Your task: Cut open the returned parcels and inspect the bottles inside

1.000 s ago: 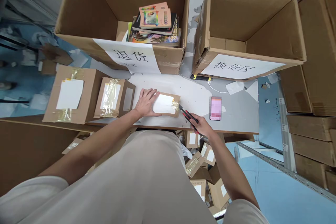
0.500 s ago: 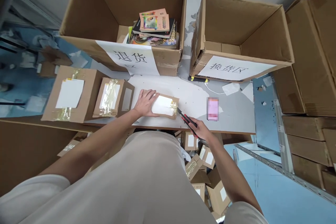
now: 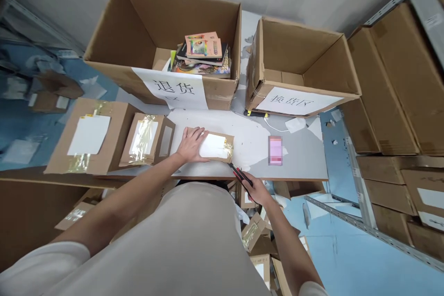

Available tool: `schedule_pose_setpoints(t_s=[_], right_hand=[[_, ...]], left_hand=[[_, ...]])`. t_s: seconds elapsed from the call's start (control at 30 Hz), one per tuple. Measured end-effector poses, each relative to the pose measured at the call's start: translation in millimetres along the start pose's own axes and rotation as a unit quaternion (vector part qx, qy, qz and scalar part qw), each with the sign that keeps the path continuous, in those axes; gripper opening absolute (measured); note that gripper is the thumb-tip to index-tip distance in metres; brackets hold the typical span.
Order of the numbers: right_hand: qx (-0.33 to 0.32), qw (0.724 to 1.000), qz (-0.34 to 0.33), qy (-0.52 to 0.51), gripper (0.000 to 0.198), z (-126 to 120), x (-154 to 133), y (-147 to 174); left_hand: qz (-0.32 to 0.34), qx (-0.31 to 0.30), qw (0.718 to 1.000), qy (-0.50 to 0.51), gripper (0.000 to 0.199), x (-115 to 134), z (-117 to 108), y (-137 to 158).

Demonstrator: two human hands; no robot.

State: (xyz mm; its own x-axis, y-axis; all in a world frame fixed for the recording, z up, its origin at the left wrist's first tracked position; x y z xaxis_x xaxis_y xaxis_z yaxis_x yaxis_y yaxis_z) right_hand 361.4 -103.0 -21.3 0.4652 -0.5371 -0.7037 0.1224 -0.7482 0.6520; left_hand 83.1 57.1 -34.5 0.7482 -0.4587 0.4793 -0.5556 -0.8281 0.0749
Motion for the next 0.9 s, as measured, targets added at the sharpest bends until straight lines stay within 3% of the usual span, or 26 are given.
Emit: schedule_pose_setpoints(t_s=[0.1,0.17,0.23,0.33,0.47,0.67,0.77,0.9], right_hand=[[0.013,0.999,0.021,-0.042,0.063,-16.0,17.0,20.7],[0.091,0.990,0.027,-0.101,0.062,-17.0,21.7,22.8],[0.140,0.979,0.014,-0.148,0.057,0.7,13.6,11.1],[0.125,0.974,-0.026,-0.188,0.056,51.1,-20.6,-24.9],[0.120,0.970,-0.046,-0.204,0.055,98.3,-65.2,-65.7],[0.167,0.969,-0.046,-0.174,0.053,94.5,-73.8,-73.4],[0.205,0.964,-0.040,-0.167,0.054,97.0,-68.3,-63.2],[0.272,0.944,0.006,-0.186,0.049,122.6,-53.5,-38.8]], left_hand=[[-0.029,0.011,0.999,-0.003,0.111,4.9,-3.5,-0.3],[-0.091,0.036,0.995,-0.011,0.112,9.2,-8.3,0.5],[-0.171,0.057,0.984,-0.014,0.111,12.5,-13.5,4.6],[-0.241,0.046,0.969,0.000,0.094,15.0,-16.9,19.1],[-0.202,0.010,0.978,0.054,0.058,13.3,-10.9,49.8],[-0.175,0.028,0.964,0.196,0.062,1.9,3.2,87.0],[-0.157,0.074,0.964,0.201,0.071,-5.8,-3.0,77.6],[-0.096,0.115,0.971,0.186,0.070,-23.1,-26.0,26.5]])
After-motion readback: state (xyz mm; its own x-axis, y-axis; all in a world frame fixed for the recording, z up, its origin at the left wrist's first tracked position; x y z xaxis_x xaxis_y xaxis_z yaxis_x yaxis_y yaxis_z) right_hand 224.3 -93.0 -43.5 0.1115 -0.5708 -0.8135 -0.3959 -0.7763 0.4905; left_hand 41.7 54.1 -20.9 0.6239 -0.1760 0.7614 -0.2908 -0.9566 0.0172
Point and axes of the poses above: each hand's wrist, its own y-axis away from the middle knuckle, its own z-axis out of the palm, x = y × z, the point moved 3 cm from there along -y, towards the middle knuckle, and after that the axes turned 10 degrees about y, right-handed, at the moved point
